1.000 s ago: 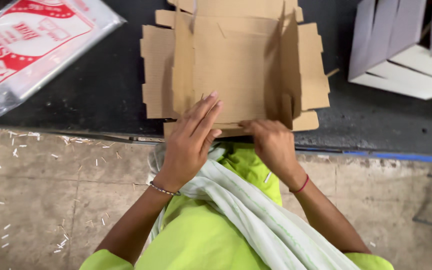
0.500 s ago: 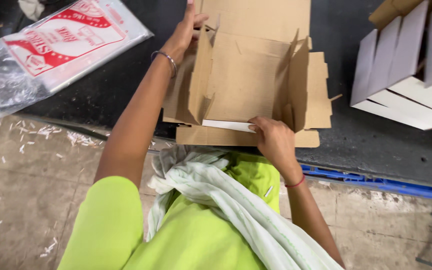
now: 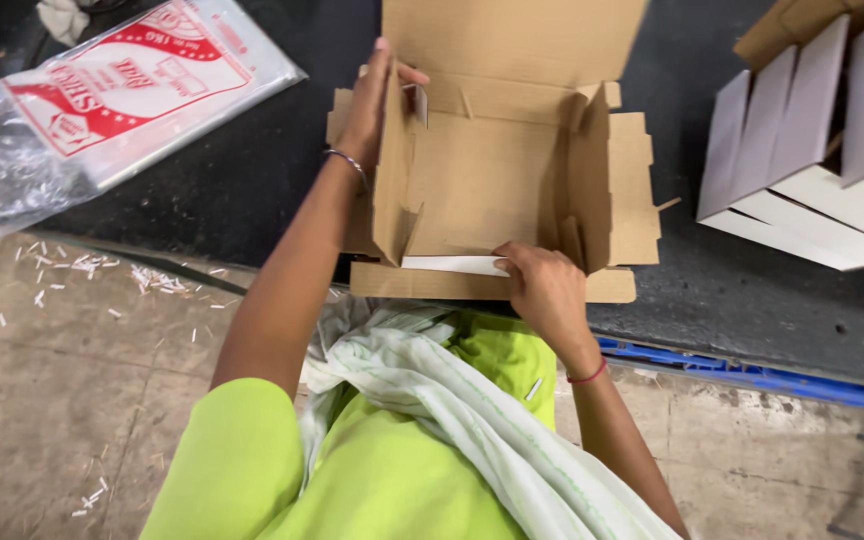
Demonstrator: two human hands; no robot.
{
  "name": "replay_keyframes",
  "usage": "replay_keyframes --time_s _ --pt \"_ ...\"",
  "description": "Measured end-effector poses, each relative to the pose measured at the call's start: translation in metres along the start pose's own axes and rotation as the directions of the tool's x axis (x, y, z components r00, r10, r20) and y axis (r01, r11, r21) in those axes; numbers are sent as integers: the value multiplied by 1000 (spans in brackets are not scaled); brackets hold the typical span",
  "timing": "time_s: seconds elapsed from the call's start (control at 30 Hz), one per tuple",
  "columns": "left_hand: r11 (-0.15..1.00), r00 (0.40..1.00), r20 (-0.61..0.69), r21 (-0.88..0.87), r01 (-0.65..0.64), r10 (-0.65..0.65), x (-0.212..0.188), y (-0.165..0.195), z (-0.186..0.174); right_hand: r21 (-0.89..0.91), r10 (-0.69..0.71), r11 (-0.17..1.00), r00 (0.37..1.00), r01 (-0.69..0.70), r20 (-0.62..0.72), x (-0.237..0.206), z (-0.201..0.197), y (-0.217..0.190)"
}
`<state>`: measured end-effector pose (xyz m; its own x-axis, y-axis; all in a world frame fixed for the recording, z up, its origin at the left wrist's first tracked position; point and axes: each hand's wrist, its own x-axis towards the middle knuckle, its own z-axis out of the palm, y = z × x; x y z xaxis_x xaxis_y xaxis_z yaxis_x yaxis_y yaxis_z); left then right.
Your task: The person folds flat cardboard blanks into open boxes at a workbench, pressing the sides and inserting white cardboard divider pieces into each box, then sets finished boxes on a stack beside them and reaches for the next flat blank.
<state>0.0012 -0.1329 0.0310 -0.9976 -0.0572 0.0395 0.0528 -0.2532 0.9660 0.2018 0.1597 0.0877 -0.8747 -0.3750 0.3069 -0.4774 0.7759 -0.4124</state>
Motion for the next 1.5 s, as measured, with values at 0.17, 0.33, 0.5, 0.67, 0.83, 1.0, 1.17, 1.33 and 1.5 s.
replay_keyframes --time_s 0.17,0.33,0.5,0.67,0.83,1.0,1.17,1.33,1.5 --pt "998 995 -84 41 -56 59 -8 -7 -4 20 -13 1000 1000 13 2 2 -2 -4" --pt "964 995 104 265 -36 8 -19 8 -18 34 -9 999 993 5 121 12 -18 -17" --pt "959 982 189 277 -57 4 -30 8 -19 -15 -112 991 885 133 452 35 -24 -33" --pt "932 991 130 357 -61 16 -44 3 -3 88 -308 948 805 307 507 52 -9 -33" --pt "927 997 -1 367 -76 82 -62 6 21 24 -307 949 903 314 301 36 -7 -27" --pt "799 985 -165 598 58 52 -63 -1 43 -68 -81 993 980 95 185 22 -16 -29" --pt "708 950 -205 706 -23 236 -59 -16 46 99 -107 991 984 93 146 20 -25 -31" --pt "671 936 -284 738 76 207 -56 -34 52 89 -82 993 997 83 -15 22 9 -58" --pt "448 825 -73 865 -228 560 -75 -17 57 -117 -56 991 997 62 54 35 29 -49"
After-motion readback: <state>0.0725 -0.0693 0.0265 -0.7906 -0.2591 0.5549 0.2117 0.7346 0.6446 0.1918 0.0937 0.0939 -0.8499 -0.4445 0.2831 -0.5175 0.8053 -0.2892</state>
